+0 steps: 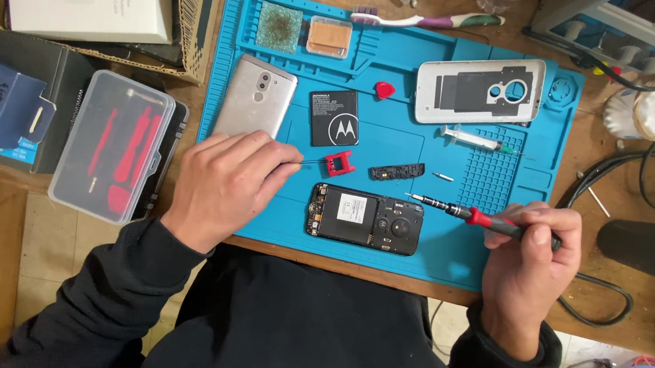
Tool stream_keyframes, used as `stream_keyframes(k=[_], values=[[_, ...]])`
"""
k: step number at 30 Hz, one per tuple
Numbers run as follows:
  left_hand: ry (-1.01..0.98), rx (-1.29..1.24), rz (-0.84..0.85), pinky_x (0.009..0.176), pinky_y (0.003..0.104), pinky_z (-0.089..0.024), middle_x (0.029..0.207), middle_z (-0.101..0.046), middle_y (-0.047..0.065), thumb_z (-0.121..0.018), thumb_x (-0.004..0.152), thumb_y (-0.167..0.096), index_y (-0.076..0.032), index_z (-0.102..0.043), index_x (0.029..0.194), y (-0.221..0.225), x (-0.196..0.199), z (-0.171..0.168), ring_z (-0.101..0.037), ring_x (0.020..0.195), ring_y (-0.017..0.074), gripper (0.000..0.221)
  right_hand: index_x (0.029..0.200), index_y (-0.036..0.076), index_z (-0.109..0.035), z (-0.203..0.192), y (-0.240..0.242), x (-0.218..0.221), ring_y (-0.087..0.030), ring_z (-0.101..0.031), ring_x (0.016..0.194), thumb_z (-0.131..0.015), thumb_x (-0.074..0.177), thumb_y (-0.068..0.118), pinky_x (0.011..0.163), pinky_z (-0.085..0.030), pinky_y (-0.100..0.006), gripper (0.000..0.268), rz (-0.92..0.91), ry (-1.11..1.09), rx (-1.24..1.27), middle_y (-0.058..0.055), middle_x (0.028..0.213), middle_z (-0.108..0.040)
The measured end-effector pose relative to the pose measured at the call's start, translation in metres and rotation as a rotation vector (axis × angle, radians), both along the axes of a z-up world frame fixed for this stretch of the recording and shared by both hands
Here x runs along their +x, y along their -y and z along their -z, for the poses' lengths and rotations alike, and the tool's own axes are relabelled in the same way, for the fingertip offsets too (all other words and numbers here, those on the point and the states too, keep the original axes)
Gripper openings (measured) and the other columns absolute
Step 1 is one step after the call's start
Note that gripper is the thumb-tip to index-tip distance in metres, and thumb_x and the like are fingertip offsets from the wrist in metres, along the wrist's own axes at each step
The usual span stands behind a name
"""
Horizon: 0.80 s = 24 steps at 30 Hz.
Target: Repairing a mobile phone by unscrewing internal components and manipulating parts on a repair bench
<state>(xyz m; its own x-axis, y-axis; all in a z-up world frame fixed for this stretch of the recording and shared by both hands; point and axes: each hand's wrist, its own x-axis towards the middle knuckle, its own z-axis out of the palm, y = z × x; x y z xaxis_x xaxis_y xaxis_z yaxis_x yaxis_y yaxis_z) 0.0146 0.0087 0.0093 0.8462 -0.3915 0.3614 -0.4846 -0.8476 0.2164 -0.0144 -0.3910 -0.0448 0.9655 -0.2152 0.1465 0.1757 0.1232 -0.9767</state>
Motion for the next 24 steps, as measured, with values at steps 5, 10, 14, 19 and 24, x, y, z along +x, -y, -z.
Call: stream_keyframes(k=[5,10,14,19,24], values=[[-0.023,-0.017,0.005,0.062,0.033,-0.05,0.1,-0.076,-0.007,-0.082,0.12,-0.028,-0.022,-0.08,0.111,-0.0014,0.0009,0.0018,-0.073,0.081,0.0145,0.011,0.117,0.017,-0.061,-0.0004,0.0005,0.0004,-0.015,-0.059,0.074,-0.07,0.123,0.039,0.076,-0.051,-0.027,0.025,-0.009,-0.008,-0.016,-0.001,0.1,-0.06],[-0.028,-0.023,-0.007,0.06,0.034,-0.051,0.099,-0.075,-0.008,-0.081,0.121,-0.03,-0.023,-0.079,0.11,-0.0003,0.0007,0.0036,-0.073,0.08,0.0145,0.013,0.117,0.016,-0.061,0.0018,0.0017,0.0005,-0.015,-0.06,0.077,-0.071,0.122,0.038,0.07,-0.05,-0.024,0.025,-0.004,-0.007,-0.001,-0.002,0.104,-0.061],[-0.013,-0.015,0.0,0.058,0.032,-0.05,0.099,-0.073,-0.008,-0.084,0.12,-0.033,-0.024,-0.082,0.114,-0.0014,0.0003,0.0033,-0.072,0.08,0.0127,0.011,0.116,0.017,-0.061,0.0019,0.0017,0.0006,-0.015,-0.059,0.075,-0.071,0.122,0.039,0.073,-0.052,-0.026,0.024,-0.004,-0.01,-0.008,-0.001,0.102,-0.061],[0.008,-0.012,0.002,0.059,0.033,-0.05,0.099,-0.071,-0.007,-0.086,0.119,-0.033,-0.024,-0.083,0.115,-0.0015,0.002,0.0022,-0.071,0.08,0.0129,0.01,0.117,0.016,-0.061,-0.0005,-0.0009,0.0022,-0.015,-0.059,0.074,-0.071,0.122,0.039,0.072,-0.051,-0.025,0.026,-0.005,-0.015,0.004,-0.002,0.102,-0.06],[-0.019,-0.07,0.006,0.06,0.033,-0.052,0.099,-0.071,-0.006,-0.088,0.115,-0.035,-0.024,-0.087,0.118,-0.0019,-0.0005,0.0022,-0.071,0.079,0.0133,0.012,0.116,0.017,-0.062,-0.0017,-0.0002,0.0015,-0.015,-0.059,0.073,-0.074,0.121,0.042,0.077,-0.051,-0.027,0.028,-0.007,-0.007,0.003,-0.001,0.099,-0.061]])
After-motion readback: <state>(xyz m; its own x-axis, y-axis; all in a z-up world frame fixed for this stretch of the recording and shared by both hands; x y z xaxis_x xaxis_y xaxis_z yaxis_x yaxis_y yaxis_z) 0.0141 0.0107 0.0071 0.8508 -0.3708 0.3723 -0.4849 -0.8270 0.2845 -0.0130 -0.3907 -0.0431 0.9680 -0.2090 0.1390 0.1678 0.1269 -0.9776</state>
